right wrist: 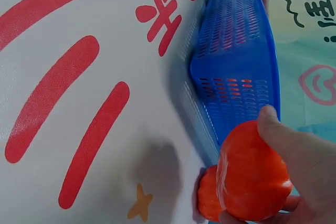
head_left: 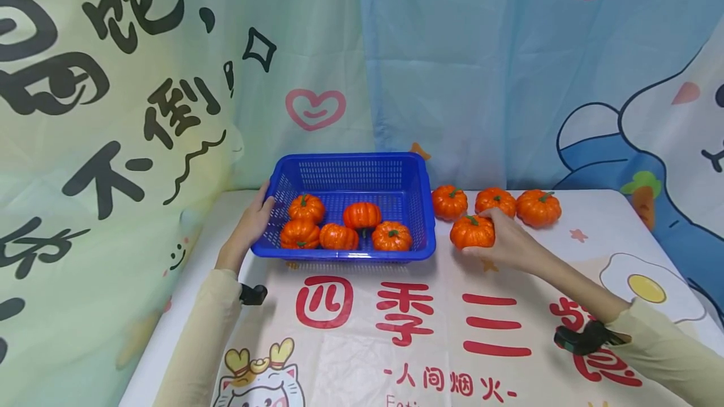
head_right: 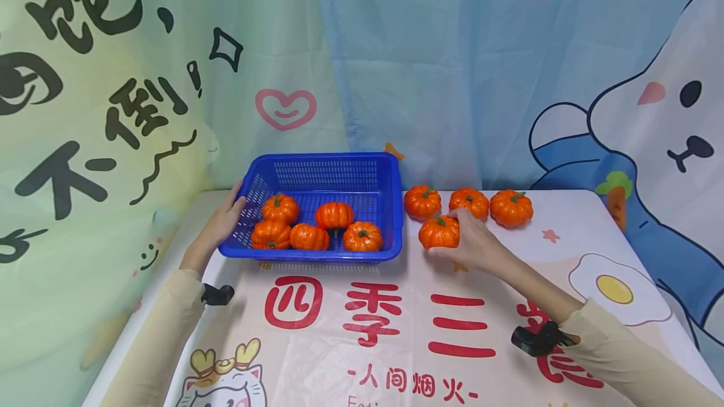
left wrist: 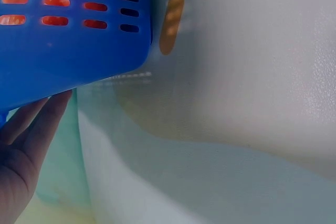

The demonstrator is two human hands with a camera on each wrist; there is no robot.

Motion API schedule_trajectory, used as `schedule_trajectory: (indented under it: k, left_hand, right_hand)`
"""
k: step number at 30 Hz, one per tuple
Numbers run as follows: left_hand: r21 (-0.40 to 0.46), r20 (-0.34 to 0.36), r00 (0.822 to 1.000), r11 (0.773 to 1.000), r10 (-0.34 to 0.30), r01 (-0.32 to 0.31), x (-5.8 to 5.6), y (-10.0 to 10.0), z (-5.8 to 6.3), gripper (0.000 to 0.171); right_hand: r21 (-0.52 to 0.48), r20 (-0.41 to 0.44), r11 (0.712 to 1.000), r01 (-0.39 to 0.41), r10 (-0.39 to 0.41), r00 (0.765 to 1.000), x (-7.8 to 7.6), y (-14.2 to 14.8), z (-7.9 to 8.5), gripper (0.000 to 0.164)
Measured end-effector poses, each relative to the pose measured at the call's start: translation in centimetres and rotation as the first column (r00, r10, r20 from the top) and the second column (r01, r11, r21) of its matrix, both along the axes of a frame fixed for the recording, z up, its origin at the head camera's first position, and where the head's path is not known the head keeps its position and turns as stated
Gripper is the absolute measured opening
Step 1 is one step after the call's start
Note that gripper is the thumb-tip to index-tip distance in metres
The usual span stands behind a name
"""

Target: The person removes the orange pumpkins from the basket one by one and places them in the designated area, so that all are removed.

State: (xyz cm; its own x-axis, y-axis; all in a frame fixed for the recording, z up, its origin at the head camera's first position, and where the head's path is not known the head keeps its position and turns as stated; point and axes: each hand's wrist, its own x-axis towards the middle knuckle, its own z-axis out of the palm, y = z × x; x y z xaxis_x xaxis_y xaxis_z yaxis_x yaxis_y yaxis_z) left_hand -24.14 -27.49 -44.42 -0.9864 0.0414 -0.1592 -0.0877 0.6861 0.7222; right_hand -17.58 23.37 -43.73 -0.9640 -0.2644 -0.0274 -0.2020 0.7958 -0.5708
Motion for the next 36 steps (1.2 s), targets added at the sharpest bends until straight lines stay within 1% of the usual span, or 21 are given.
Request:
schedule_trajectory:
  k: [4, 8, 12, 14, 17, 21, 23, 26, 33, 36]
  left_hand:
    - [0.003, -0.005, 1.0, 1.0, -0.001, 0.001, 0.0, 0.0, 0.0, 0.06]
    - [0.002, -0.003, 1.0, 1.0, -0.001, 0.001, 0.0, 0.1, 0.0, 0.06]
    - [0.001, -0.002, 1.0, 1.0, 0.0, 0.0, 0.1, 0.2, 0.1, 0.06]
    - [0.0, -0.004, 1.0, 1.0, -0.001, 0.001, 0.1, 0.2, 0.1, 0.06]
    - [-0.002, -0.001, 1.0, 1.0, -0.004, 0.004, 0.1, 0.2, 0.1, 0.06]
    - [-0.01, 0.003, 1.0, 1.0, -0.002, 0.002, 0.0, 0.1, 0.0, 0.059]
    - [-0.012, 0.002, 1.0, 1.0, -0.001, 0.001, 0.0, 0.0, 0.1, 0.06]
    - [-0.011, -0.003, 1.0, 1.0, -0.001, 0.001, 0.0, 0.0, 0.2, 0.06]
    - [-0.011, 0.008, 1.0, 1.0, 0.007, -0.007, 0.0, 0.0, 0.0, 0.06]
    - [-0.007, 0.013, 1.0, 1.0, 0.007, -0.007, 0.0, 0.0, 0.0, 0.06]
  right_hand:
    - [-0.026, 0.053, 0.998, 0.05, -0.049, 0.997, -0.1, -0.4, -0.5, 0.083]
    - [-0.069, 0.107, 0.993, 0.09, -0.083, 0.991, -0.3, -0.8, -1.6, 0.089]
    - [-0.112, 0.131, 0.99, 0.091, -0.076, 0.988, -0.6, -1.1, -3.1, 0.09]
    - [-0.132, 0.125, 0.988, 0.083, -0.067, 0.99, -0.8, -1.3, -4.0, 0.088]
    - [-0.158, 0.075, 0.986, 0.062, -0.051, 0.996, -1.0, -1.8, -5.3, 0.086]
    - [-0.213, 0.049, 0.975, 0.061, -0.052, 0.997, -1.1, -2.5, -6.4, 0.088]
    - [-0.239, 0.054, 0.968, 0.072, -0.061, 0.997, -1.0, -2.8, -6.6, 0.089]
    - [-0.249, 0.054, 0.965, 0.079, -0.068, 0.996, -0.8, -3.0, -6.8, 0.091]
    - [-0.234, 0.055, 0.969, 0.083, -0.072, 0.996, -0.7, -2.9, -7.2, 0.094]
    - [-0.2, 0.042, 0.977, 0.072, -0.065, 0.997, -0.5, -2.7, -7.4, 0.098]
